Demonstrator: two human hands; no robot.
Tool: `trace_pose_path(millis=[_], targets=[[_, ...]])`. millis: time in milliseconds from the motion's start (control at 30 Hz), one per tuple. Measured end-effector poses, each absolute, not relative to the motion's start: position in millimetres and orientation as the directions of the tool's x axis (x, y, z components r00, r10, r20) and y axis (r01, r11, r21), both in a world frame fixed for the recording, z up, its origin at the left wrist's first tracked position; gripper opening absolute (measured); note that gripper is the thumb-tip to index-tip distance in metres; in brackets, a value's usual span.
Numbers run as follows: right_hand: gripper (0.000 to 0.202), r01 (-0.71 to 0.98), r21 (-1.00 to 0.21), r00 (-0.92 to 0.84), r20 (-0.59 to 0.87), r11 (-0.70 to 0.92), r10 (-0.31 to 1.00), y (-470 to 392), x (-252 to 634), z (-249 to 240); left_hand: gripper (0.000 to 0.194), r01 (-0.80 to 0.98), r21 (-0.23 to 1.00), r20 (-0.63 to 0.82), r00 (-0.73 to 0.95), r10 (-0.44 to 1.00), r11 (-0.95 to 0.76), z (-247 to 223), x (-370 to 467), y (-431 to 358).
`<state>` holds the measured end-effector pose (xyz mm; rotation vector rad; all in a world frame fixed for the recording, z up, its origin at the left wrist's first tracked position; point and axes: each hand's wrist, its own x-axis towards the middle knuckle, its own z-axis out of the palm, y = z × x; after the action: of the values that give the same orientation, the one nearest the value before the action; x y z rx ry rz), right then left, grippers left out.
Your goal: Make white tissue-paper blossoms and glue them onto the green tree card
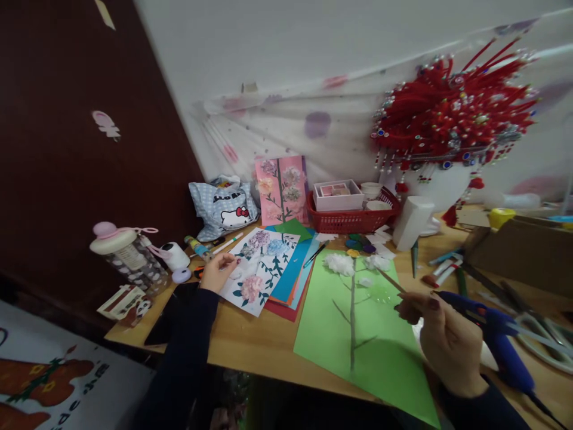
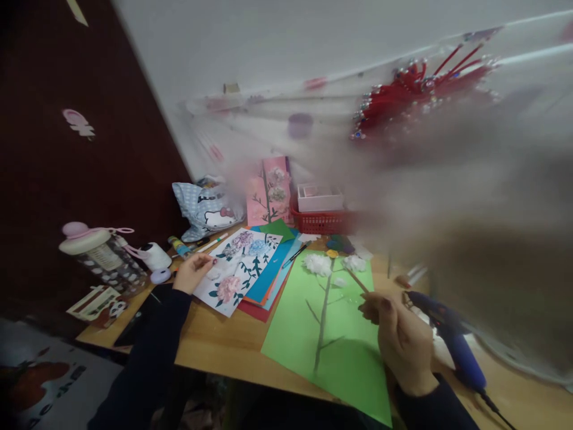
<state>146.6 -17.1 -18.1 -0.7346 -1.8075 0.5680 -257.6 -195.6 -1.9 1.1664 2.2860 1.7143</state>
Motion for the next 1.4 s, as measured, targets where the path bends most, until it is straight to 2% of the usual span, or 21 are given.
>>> trace_pose_path(millis=[67, 133, 267, 333, 433, 533, 633, 733, 933, 1067, 1200, 1400], targets=[[0.044, 0.133, -0.729, -0.252, 0.630, 0.671, 0.734, -17.0, 147.1, -17.6, 0.032, 0.417, 0.907, 0.316, -0.753, 0.577, 0.048, 3.2, -243.5, -197.7], [0.047, 0.106, -0.736, -0.274, 0.625, 0.669, 0.731, -16.7, 148.5, -15.9, 0.033, 0.381, 0.924, 0.296, -0.731, 0.615, 0.009, 11.8, -221.1, -197.5], [0.053, 0.130, -0.703, -0.344, 0.629, 0.699, 0.697, -19.2, 151.0, -11.9, 0.026, 0.316, 0.947, 0.247, -0.592, 0.767, -0.061, 34.6, -160.6, -184.7], [0.048, 0.071, -0.755, -0.383, 0.583, 0.652, 0.716, -26.0, 148.9, -7.9, 0.025, 0.250, 0.962, 0.232, -0.532, 0.814, -0.111, 42.5, -129.4, -173.4], [0.026, -0.113, -0.912, -0.472, 0.399, 0.395, 0.786, -43.7, 139.1, 4.1, 0.026, 0.130, 0.982, 0.182, -0.476, 0.860, -0.136, 44.5, -88.5, -156.8], [0.034, -0.275, -0.959, -0.587, 0.230, 0.076, 0.776, -61.4, 125.2, 18.8, 0.024, 0.080, 0.986, 0.165, -0.427, 0.889, -0.145, 39.0, -56.9, -145.6], [0.040, -0.306, -0.951, -0.589, 0.155, -0.042, 0.793, -69.3, 115.6, 28.2, 0.020, 0.070, 0.986, 0.165, -0.358, 0.919, -0.150, 33.3, -35.4, -139.3], [0.043, -0.343, -0.936, -0.562, 0.138, -0.078, 0.816, -68.3, 113.6, 31.1, 0.017, 0.082, 0.985, 0.173, -0.312, 0.934, -0.155, 30.8, -24.1, -135.4], [0.039, -0.358, -0.930, -0.538, 0.127, -0.089, 0.834, -65.4, 115.7, 31.6, 0.017, 0.059, 0.989, 0.149, -0.341, 0.928, -0.137, 29.2, -20.4, -132.6], [0.036, -0.358, -0.933, -0.498, 0.157, -0.037, 0.853, -67.4, 118.7, 30.3, 0.017, -0.043, 0.988, 0.126, -0.314, 0.941, -0.146, 27.7, -20.8, -135.3], [0.034, -0.371, -0.929, -0.516, 0.206, 0.000, 0.831, -69.9, 124.2, 30.0, 0.014, -0.140, 0.974, 0.131, -0.281, 0.951, -0.176, 26.9, -21.4, -138.4], [0.038, -0.339, -0.940, -0.577, 0.186, -0.027, 0.795, -66.9, 123.5, 35.3, 0.012, -0.118, 0.979, 0.130, -0.273, 0.953, -0.167, 30.2, -22.7, -137.1]])
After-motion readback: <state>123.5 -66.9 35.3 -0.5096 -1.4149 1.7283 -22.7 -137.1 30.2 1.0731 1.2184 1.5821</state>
